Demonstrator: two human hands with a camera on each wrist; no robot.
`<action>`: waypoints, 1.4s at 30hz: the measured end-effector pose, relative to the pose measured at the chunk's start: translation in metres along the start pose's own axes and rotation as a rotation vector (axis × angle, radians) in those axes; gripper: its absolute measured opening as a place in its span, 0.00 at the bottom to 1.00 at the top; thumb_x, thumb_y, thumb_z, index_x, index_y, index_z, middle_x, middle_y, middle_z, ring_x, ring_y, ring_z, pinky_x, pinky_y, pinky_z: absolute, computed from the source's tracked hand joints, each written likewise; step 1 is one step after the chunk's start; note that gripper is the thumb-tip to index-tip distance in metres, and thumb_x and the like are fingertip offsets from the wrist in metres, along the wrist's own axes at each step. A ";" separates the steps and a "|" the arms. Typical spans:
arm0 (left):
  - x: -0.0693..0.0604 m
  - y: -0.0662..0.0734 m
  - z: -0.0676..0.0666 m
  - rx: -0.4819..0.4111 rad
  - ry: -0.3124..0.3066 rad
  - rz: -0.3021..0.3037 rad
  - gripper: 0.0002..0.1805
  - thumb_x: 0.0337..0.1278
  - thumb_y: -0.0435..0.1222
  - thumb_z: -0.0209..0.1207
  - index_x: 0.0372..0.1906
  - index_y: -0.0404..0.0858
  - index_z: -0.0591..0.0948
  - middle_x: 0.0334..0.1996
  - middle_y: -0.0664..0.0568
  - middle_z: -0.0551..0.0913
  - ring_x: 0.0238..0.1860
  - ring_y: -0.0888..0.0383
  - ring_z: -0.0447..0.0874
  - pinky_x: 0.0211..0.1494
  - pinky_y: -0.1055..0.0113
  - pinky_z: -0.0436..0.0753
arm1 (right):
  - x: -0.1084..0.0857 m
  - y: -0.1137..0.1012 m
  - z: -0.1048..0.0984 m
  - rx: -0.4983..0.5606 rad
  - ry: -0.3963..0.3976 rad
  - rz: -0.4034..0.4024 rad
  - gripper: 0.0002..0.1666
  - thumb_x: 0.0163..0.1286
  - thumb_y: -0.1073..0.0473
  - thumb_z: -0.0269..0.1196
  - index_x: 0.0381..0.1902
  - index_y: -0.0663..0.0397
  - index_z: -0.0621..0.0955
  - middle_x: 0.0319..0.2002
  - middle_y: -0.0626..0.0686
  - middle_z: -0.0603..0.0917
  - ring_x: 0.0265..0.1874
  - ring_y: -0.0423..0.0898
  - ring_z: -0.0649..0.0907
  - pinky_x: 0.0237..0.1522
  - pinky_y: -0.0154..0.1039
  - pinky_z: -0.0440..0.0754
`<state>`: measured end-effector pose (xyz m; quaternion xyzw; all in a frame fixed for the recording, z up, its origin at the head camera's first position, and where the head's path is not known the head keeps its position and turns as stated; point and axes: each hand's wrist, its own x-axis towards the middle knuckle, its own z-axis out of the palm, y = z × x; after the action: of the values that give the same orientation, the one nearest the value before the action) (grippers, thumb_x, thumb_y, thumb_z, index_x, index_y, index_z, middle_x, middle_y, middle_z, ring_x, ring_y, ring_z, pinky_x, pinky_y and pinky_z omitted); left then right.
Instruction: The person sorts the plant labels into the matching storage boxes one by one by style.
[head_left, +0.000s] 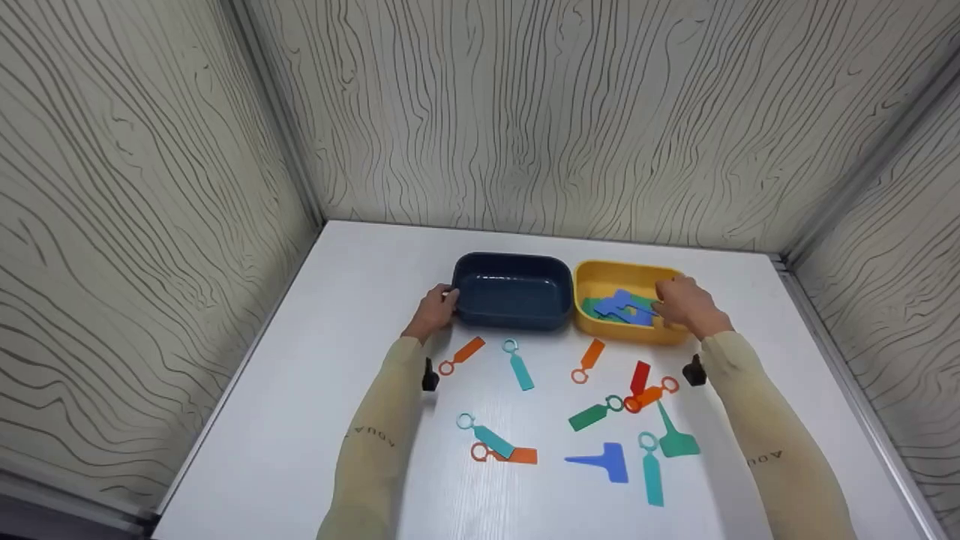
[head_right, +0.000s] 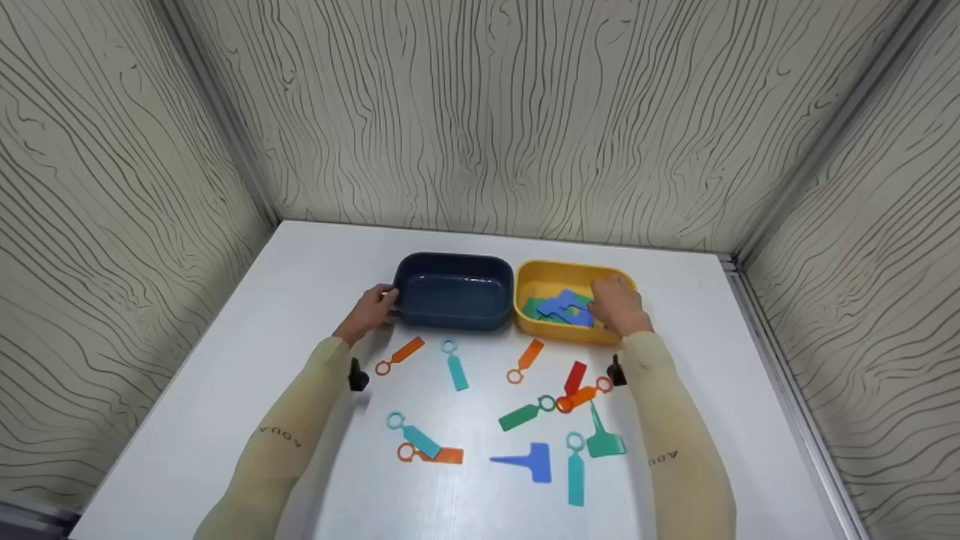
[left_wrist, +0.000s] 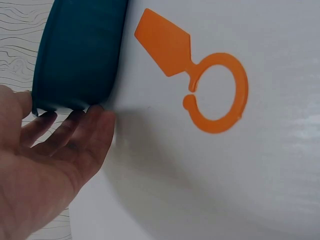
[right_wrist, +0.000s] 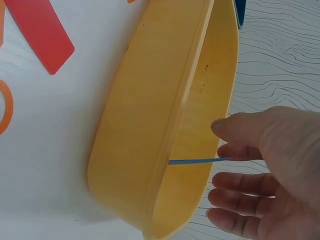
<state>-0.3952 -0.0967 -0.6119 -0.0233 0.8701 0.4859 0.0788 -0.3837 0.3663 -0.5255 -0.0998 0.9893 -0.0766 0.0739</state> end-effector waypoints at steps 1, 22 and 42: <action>0.000 0.000 0.000 -0.002 -0.001 -0.002 0.26 0.76 0.49 0.44 0.67 0.36 0.69 0.53 0.42 0.80 0.51 0.52 0.80 0.50 0.60 0.81 | 0.000 -0.001 0.000 0.003 0.000 -0.004 0.11 0.69 0.59 0.60 0.36 0.64 0.77 0.33 0.60 0.76 0.32 0.54 0.74 0.32 0.47 0.74; 0.002 -0.001 0.001 -0.029 -0.012 -0.015 0.25 0.76 0.48 0.44 0.66 0.37 0.70 0.55 0.42 0.79 0.49 0.52 0.80 0.47 0.60 0.82 | -0.026 -0.039 0.007 0.110 -0.060 -0.193 0.14 0.70 0.53 0.61 0.44 0.59 0.80 0.36 0.55 0.83 0.34 0.49 0.78 0.44 0.47 0.80; -0.002 0.001 0.000 -0.031 -0.013 -0.026 0.26 0.76 0.49 0.43 0.67 0.37 0.69 0.54 0.42 0.79 0.45 0.52 0.81 0.39 0.65 0.81 | -0.065 -0.117 0.029 0.000 -0.397 -0.246 0.15 0.64 0.50 0.69 0.47 0.46 0.83 0.36 0.43 0.82 0.32 0.43 0.79 0.40 0.39 0.82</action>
<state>-0.3936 -0.0966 -0.6105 -0.0327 0.8616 0.4983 0.0906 -0.2940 0.2624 -0.5261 -0.2326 0.9357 -0.0640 0.2574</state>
